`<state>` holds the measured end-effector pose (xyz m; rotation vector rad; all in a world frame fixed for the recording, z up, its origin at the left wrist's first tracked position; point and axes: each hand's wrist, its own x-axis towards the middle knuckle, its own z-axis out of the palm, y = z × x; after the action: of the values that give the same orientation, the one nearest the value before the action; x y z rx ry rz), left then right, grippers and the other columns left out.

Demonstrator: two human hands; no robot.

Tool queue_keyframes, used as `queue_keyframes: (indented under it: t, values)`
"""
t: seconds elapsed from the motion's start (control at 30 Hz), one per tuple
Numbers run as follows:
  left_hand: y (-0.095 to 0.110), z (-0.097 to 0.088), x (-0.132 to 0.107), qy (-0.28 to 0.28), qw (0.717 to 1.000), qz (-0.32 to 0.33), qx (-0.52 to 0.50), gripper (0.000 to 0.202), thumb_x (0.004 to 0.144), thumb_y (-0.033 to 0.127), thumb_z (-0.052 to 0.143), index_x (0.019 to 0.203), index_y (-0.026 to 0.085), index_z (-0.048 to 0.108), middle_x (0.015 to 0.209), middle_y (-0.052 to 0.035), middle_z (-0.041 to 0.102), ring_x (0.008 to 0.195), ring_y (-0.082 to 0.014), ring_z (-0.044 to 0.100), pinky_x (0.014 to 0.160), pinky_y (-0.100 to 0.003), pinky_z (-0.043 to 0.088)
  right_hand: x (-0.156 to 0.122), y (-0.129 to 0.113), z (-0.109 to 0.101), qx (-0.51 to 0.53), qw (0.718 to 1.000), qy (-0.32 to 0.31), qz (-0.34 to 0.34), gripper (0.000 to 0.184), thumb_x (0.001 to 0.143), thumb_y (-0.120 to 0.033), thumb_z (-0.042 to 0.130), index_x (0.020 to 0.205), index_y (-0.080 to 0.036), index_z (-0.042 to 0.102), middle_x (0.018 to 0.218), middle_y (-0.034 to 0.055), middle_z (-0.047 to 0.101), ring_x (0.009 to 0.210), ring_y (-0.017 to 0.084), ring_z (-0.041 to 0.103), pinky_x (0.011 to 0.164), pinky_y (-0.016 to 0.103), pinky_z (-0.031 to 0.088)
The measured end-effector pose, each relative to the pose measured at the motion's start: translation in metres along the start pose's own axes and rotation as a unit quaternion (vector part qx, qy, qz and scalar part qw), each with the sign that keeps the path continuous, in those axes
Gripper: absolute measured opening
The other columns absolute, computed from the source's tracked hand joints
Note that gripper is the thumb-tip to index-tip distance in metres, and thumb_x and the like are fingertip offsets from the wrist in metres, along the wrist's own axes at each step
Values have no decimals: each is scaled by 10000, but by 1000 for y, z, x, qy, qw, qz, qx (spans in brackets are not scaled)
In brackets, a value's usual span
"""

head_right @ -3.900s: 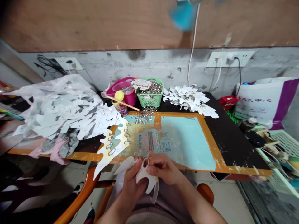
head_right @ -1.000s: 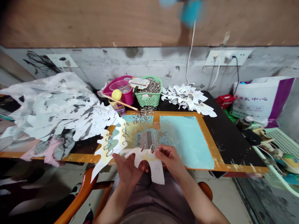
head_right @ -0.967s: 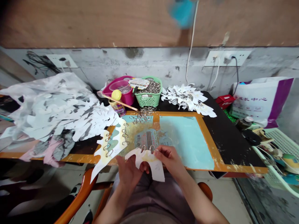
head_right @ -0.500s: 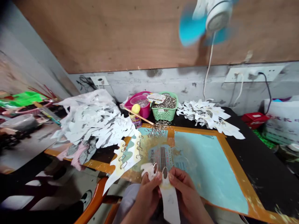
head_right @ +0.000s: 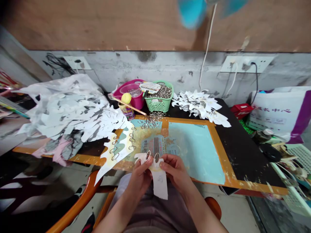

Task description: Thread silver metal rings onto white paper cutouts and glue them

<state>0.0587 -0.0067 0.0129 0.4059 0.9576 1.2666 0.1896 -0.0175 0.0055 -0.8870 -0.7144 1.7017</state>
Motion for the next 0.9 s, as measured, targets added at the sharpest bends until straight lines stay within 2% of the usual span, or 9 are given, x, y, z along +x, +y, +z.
queue_keyframes:
  t: [0.1,0.2,0.4,0.5,0.57,0.7,0.73,0.8,0.9]
  values:
    - [-4,-5,3,-79,997,-10,17,371,636,411,856,741,172,593,579,23,606,429,-90,537,383,-191,446,1,-3,-4,21,1000,-21,-9,379,708,-488,785,917,-194,672,768,41,666,592,173,601,557,286,477]
    - [-9,-11,9,-56,993,16,99,442,606,471,861,757,144,606,547,6,623,404,-107,544,396,-215,467,3,-5,-7,-18,1000,-18,-12,392,775,-544,713,995,-225,655,830,37,650,625,178,590,570,295,474]
    - [-12,-19,29,-123,979,31,160,472,434,363,943,728,124,661,601,-33,652,518,-157,594,511,-255,510,10,-17,1,-176,977,39,-111,284,811,-488,722,850,-210,675,771,-2,600,683,143,528,606,231,406]
    - [-9,-21,41,-192,972,84,109,773,233,358,986,925,161,704,828,-83,713,756,-253,670,663,-309,558,12,-49,-8,-252,952,63,-160,276,889,-487,634,911,-217,686,832,17,649,727,153,551,636,234,412]
    - [-1,-22,45,-216,961,112,130,879,291,420,982,1087,189,689,963,-114,718,855,-284,675,762,-345,564,14,-80,-26,-299,929,102,-193,269,917,-479,598,964,-231,691,985,44,692,821,177,592,694,249,441]
    - [20,-30,44,-186,940,123,258,651,612,484,863,1181,235,668,1233,-141,663,960,-297,675,877,-388,556,28,-144,-91,-378,879,174,-232,341,884,-529,605,998,-225,709,1296,95,639,1045,261,628,833,335,497]
    - [25,-33,43,-154,937,132,283,603,649,490,836,1175,249,667,1238,-129,664,959,-289,680,873,-383,561,32,-157,-111,-422,855,207,-219,392,895,-549,567,1037,-211,708,1263,113,659,1036,273,641,867,365,501]
    - [34,-42,43,-104,926,159,325,534,705,501,789,1166,263,661,1181,-105,692,937,-269,689,848,-362,573,39,-174,-149,-568,752,298,-152,454,895,-580,510,1047,-206,719,1144,125,713,1067,299,643,940,406,481]
    - [47,-62,46,-114,895,178,392,485,743,489,761,1157,258,655,1067,-83,720,923,-260,700,815,-336,586,39,-180,-198,-605,685,392,-103,646,787,-564,648,1220,-85,649,1294,277,593,1218,466,521,1014,602,370]
